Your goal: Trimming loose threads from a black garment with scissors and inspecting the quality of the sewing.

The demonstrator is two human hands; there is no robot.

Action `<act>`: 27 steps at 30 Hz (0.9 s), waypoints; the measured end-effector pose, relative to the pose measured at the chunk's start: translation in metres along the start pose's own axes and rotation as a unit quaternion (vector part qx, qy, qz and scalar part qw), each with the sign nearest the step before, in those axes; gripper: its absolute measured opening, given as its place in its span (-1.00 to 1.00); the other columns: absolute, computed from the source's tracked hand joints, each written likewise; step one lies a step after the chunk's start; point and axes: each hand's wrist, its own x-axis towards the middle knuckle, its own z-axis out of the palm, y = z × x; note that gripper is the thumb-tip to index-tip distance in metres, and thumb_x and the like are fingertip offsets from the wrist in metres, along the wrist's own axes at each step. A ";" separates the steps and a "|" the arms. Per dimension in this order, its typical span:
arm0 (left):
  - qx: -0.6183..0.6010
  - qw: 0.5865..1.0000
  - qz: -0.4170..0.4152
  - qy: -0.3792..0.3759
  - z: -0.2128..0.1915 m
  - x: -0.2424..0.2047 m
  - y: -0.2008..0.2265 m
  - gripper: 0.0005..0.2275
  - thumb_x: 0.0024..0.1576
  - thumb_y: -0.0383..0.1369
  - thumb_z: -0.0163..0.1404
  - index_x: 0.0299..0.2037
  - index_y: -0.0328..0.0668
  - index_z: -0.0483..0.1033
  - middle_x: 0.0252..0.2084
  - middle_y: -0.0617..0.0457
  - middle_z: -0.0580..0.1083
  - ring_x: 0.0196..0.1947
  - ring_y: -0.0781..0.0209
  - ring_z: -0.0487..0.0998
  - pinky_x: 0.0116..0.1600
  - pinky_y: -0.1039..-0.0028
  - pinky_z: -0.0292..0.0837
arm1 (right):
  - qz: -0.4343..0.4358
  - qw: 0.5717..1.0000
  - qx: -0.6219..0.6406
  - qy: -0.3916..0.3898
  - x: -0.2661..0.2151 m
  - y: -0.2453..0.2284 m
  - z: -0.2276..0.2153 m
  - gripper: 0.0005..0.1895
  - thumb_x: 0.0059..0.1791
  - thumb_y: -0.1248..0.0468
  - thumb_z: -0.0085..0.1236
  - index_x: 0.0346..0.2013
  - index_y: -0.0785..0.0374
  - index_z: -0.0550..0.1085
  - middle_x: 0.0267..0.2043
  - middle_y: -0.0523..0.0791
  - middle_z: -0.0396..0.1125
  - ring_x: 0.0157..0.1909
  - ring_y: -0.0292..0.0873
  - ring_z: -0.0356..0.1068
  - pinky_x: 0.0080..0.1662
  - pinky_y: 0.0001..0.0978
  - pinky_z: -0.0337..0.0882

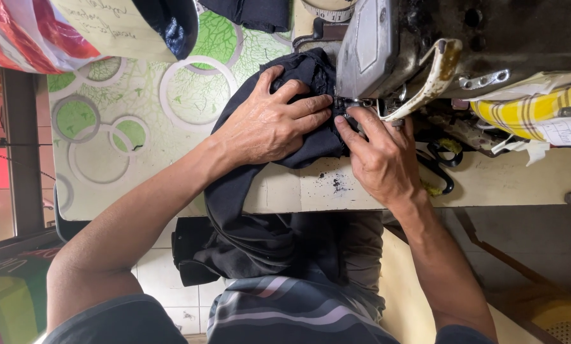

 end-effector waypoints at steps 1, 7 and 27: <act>-0.001 1.000 0.000 -0.001 -0.005 0.002 0.000 -0.63 0.03 -0.42 -0.03 0.08 -0.10 0.53 0.12 -0.01 0.47 0.03 -0.05 0.41 0.15 -0.16 0.18 | 0.001 1.000 0.000 0.000 0.002 -0.001 -0.002 -0.71 0.05 0.44 0.11 0.02 0.19 0.63 0.09 0.04 0.41 0.10 0.00 0.45 0.05 -0.20 0.44; 0.034 0.998 0.000 -0.056 -0.015 0.005 0.001 -0.67 0.13 -0.38 0.07 0.13 -0.11 0.56 0.25 0.09 0.48 0.00 0.01 0.40 0.18 -0.16 0.25 | -0.044 0.996 -0.046 0.055 0.006 -0.006 -0.007 -0.61 -0.09 0.60 0.07 -0.07 0.27 0.65 0.00 -0.01 0.48 -0.07 0.03 0.49 -0.03 -0.06 0.25; 0.065 0.997 -0.034 -0.031 -0.021 0.012 0.006 -0.65 0.08 -0.46 0.02 0.12 -0.25 0.48 0.21 -0.07 0.47 -0.03 -0.02 0.45 0.19 -0.04 0.28 | 0.005 0.994 0.104 0.030 0.009 -0.020 -0.024 -0.68 -0.15 0.58 -0.03 -0.16 0.50 0.55 0.04 0.10 0.41 -0.02 0.06 0.40 0.11 -0.12 0.25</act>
